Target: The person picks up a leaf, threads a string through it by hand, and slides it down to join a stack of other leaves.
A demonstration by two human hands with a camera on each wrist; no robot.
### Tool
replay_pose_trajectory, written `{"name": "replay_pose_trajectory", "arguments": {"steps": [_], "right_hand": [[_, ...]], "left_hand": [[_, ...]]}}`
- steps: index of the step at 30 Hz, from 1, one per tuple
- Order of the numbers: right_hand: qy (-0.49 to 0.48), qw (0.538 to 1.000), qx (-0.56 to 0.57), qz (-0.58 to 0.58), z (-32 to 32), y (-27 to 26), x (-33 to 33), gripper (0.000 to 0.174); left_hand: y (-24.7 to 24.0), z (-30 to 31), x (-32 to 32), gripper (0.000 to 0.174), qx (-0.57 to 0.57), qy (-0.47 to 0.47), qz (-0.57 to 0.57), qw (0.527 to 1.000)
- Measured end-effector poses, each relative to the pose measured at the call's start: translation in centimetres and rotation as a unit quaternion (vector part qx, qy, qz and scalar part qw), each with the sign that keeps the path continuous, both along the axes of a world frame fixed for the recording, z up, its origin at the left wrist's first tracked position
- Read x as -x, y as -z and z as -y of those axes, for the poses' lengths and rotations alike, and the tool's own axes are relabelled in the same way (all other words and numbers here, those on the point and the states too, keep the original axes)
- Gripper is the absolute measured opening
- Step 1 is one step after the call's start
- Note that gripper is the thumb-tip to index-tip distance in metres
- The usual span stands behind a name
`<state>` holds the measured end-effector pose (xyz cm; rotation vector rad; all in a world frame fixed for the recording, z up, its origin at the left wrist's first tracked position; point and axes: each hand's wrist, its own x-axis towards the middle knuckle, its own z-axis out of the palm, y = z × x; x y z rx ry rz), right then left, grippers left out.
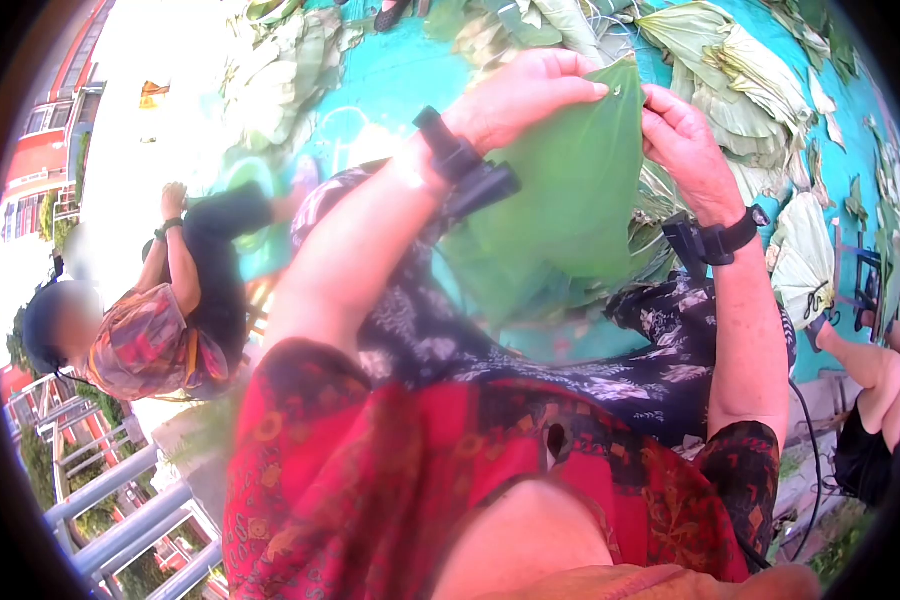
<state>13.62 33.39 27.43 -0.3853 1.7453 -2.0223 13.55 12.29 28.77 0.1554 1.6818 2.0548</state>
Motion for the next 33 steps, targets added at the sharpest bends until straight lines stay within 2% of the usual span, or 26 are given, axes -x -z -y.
{"name": "replay_pose_trajectory", "arguments": {"steps": [4, 10, 16, 19, 22, 27, 31, 33], "right_hand": [[-0.033, 0.999, 0.014, 0.005, -1.0, 1.5, 1.1, 0.018], [0.018, 0.998, 0.035, 0.053, -0.2, 1.3, 0.5, 0.024], [0.011, 0.996, 0.056, 0.072, -0.1, 1.4, 0.4, 0.029], [-0.051, 0.998, -0.019, 0.039, -1.0, 1.3, 1.0, 0.031], [-0.050, 0.996, -0.048, 0.053, -1.3, 1.2, 1.0, 0.031], [-0.049, 0.997, -0.047, 0.035, -1.1, 2.0, 1.4, 0.027], [-0.070, 0.996, -0.050, 0.032, -1.1, 1.7, 1.3, 0.025], [-0.078, 0.993, -0.083, 0.011, -1.5, 1.9, 1.6, 0.018]], "left_hand": [[0.2, -0.1, 0.0, 0.021, 0.014, -0.007, -0.005, 1.000], [0.3, -1.0, -0.4, 0.022, -0.001, 0.010, -0.007, 1.000], [1.2, -1.1, -0.4, 0.022, 0.018, -0.016, -0.014, 1.000], [1.2, -0.6, 0.2, 0.022, 0.028, -0.035, -0.001, 0.999], [1.4, -0.3, 0.5, 0.023, 0.020, -0.049, 0.010, 0.999], [1.7, -0.8, 0.1, 0.023, 0.008, -0.013, 0.026, 1.000], [2.1, -0.6, 0.4, 0.020, 0.023, -0.028, 0.027, 0.999], [1.8, -0.1, 0.7, 0.019, 0.032, -0.036, 0.036, 0.998]]}}
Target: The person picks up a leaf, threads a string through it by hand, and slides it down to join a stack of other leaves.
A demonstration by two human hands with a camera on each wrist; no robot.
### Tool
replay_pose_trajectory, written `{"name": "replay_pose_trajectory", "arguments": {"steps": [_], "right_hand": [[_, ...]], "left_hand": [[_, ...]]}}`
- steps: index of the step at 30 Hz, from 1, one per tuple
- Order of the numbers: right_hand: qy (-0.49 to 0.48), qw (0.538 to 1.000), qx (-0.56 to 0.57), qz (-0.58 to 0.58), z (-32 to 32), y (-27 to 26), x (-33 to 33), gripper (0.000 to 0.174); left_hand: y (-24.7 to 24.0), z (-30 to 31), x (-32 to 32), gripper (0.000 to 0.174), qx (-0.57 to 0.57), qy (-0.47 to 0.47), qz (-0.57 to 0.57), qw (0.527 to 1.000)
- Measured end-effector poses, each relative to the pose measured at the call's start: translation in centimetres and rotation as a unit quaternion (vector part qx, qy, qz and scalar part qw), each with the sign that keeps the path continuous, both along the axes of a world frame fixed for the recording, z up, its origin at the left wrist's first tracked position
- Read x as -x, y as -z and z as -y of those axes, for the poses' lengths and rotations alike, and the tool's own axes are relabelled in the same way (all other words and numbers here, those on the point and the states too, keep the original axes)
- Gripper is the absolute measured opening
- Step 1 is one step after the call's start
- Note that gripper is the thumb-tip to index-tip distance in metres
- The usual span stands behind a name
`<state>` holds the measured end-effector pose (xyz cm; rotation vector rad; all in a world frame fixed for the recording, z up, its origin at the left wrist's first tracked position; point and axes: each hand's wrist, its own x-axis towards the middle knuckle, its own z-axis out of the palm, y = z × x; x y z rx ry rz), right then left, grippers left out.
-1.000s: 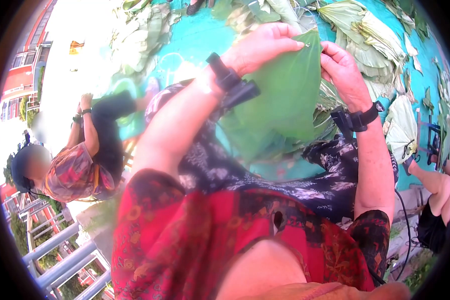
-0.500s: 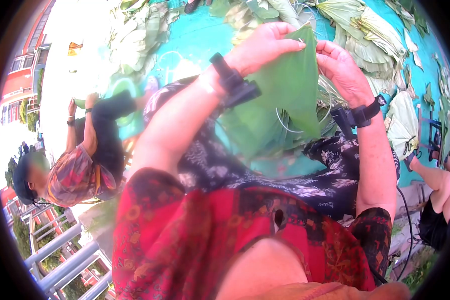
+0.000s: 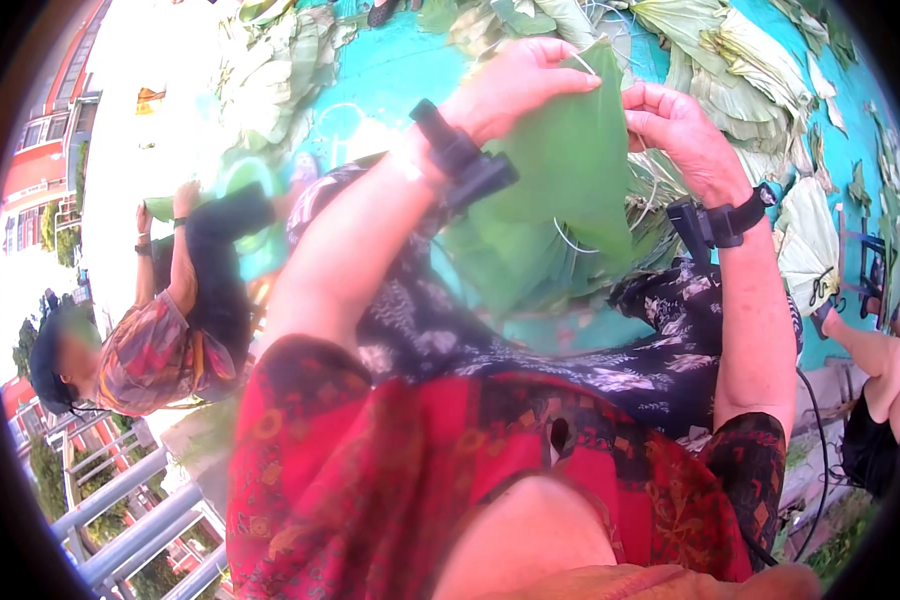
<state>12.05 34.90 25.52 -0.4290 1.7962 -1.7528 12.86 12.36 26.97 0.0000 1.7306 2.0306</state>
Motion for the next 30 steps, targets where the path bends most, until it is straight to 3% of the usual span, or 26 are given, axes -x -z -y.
{"name": "replay_pose_trajectory", "arguments": {"steps": [7, 10, 12, 13, 15, 16, 17, 19, 21, 24, 27, 30], "right_hand": [[-0.018, 0.998, -0.041, -0.033, 0.2, 0.1, 0.6, 0.016], [0.055, 0.995, -0.067, -0.052, 0.4, -0.3, 0.6, 0.018], [0.135, 0.977, -0.038, -0.160, 0.9, -0.5, 0.6, 0.020], [0.174, 0.962, -0.024, -0.211, 1.1, -0.6, 0.6, 0.020], [0.138, 0.917, -0.091, -0.362, 1.5, -1.3, 0.5, 0.022], [0.119, 0.885, -0.123, -0.433, 1.7, -1.4, 0.3, 0.023], [0.123, 0.776, -0.160, -0.598, 2.1, -1.0, 0.4, 0.024], [0.099, 0.787, -0.175, -0.584, 2.3, -1.0, 0.1, 0.026], [0.073, 0.801, -0.190, -0.563, 2.4, -1.1, -0.7, 0.029], [0.081, 0.823, -0.199, -0.525, 4.2, -3.7, -1.4, 0.015], [0.021, 0.842, -0.110, -0.528, 2.9, -1.9, -0.7, 0.011], [0.014, 0.856, -0.111, -0.504, 2.7, -2.0, -0.8, 0.010]], "left_hand": [[0.5, -0.5, 0.0, 0.019, 0.007, 0.031, 0.005, 0.999], [0.7, -0.5, 0.0, 0.018, 0.024, 0.031, -0.009, 0.999], [0.7, -0.3, 0.1, 0.018, 0.050, 0.038, -0.013, 0.998], [0.7, -0.4, -0.1, 0.019, 0.059, 0.031, -0.018, 0.998], [0.3, -0.7, -0.4, 0.020, 0.078, 0.017, -0.027, 0.996], [0.2, -0.7, -0.6, 0.019, 0.111, 0.025, -0.097, 0.989], [0.2, -0.7, -0.9, 0.018, 0.142, 0.034, -0.166, 0.975], [0.2, -0.9, -0.9, 0.018, 0.155, 0.044, -0.177, 0.971], [0.9, -1.1, -0.6, 0.018, 0.121, 0.048, -0.053, 0.990], [0.6, -1.5, -1.0, 0.018, 0.185, 0.059, -0.099, 0.976], [0.9, -1.7, -1.3, 0.020, 0.200, 0.067, -0.091, 0.973], [0.6, -1.7, -1.4, 0.020, 0.197, 0.067, -0.065, 0.976]]}}
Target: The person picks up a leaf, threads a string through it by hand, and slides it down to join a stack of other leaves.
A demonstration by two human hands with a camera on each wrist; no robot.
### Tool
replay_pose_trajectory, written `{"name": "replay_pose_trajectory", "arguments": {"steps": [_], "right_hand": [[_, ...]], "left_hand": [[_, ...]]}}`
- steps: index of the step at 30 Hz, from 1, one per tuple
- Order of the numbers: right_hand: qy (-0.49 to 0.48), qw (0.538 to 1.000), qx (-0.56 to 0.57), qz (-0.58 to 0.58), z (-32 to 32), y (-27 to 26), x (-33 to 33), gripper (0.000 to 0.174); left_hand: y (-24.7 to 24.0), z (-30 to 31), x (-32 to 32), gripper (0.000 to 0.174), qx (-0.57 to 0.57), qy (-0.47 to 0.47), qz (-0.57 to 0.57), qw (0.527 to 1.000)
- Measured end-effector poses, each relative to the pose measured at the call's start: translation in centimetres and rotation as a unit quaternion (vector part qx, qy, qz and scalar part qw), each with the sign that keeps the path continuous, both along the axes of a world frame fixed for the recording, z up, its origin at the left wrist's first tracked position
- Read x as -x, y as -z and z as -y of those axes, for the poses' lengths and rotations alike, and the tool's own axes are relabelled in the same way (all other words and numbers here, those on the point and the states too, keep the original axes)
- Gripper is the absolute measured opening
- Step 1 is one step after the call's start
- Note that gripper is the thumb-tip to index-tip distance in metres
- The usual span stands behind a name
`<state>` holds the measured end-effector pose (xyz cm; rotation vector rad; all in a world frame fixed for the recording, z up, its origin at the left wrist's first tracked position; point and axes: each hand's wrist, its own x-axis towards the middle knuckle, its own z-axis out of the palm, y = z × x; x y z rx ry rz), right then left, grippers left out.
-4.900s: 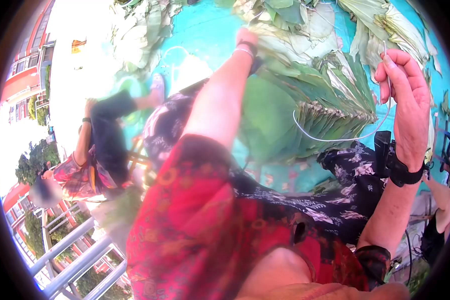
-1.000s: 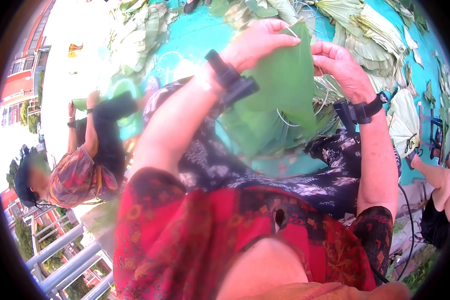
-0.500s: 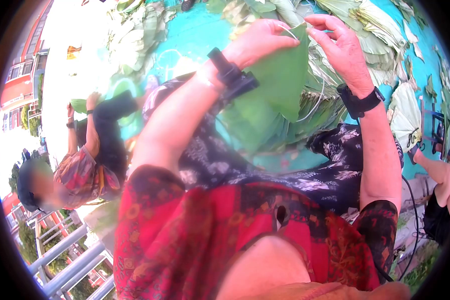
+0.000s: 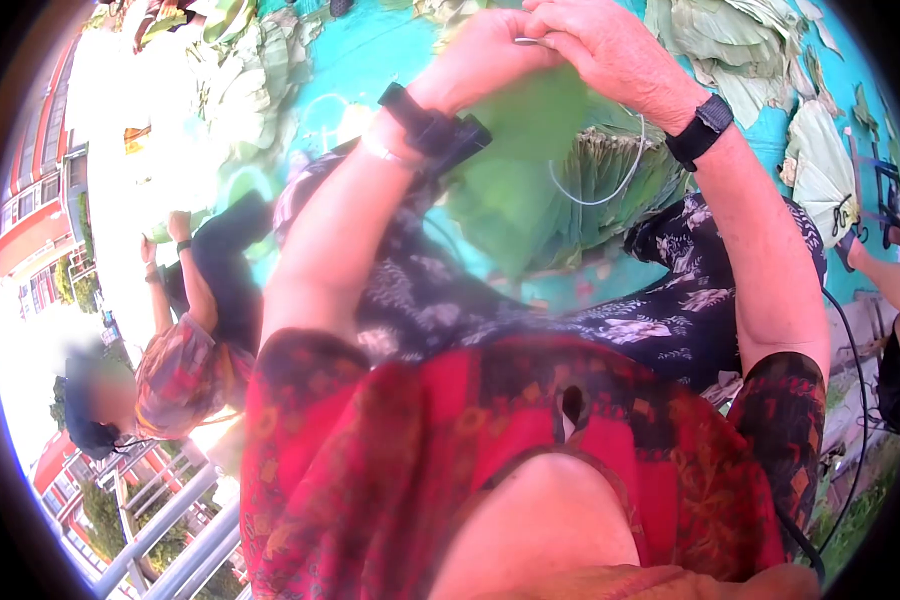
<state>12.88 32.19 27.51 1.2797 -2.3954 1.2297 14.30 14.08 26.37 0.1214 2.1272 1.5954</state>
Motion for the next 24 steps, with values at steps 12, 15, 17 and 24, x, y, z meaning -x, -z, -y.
{"name": "replay_pose_trajectory", "arguments": {"steps": [12, 15, 17, 24], "right_hand": [[0.020, 0.943, 0.210, 0.256, -0.1, -4.0, -0.5, 0.010], [0.010, 0.899, 0.303, 0.317, -0.3, -4.1, 0.4, 0.013], [0.035, 0.870, 0.322, 0.371, -0.7, -5.2, 0.8, 0.014], [0.050, 0.897, 0.316, 0.304, -2.5, -6.5, -0.1, 0.015]], "left_hand": [[2.9, 1.0, 0.4, 0.022, 0.088, 0.088, 0.088, 0.988], [8.3, 2.4, 1.1, 0.029, 0.120, 0.148, 0.041, 0.981], [9.9, 2.5, 0.9, 0.037, 0.185, 0.224, 0.007, 0.957], [17.5, 2.4, -1.6, 0.038, 0.255, 0.290, -0.027, 0.922]]}}
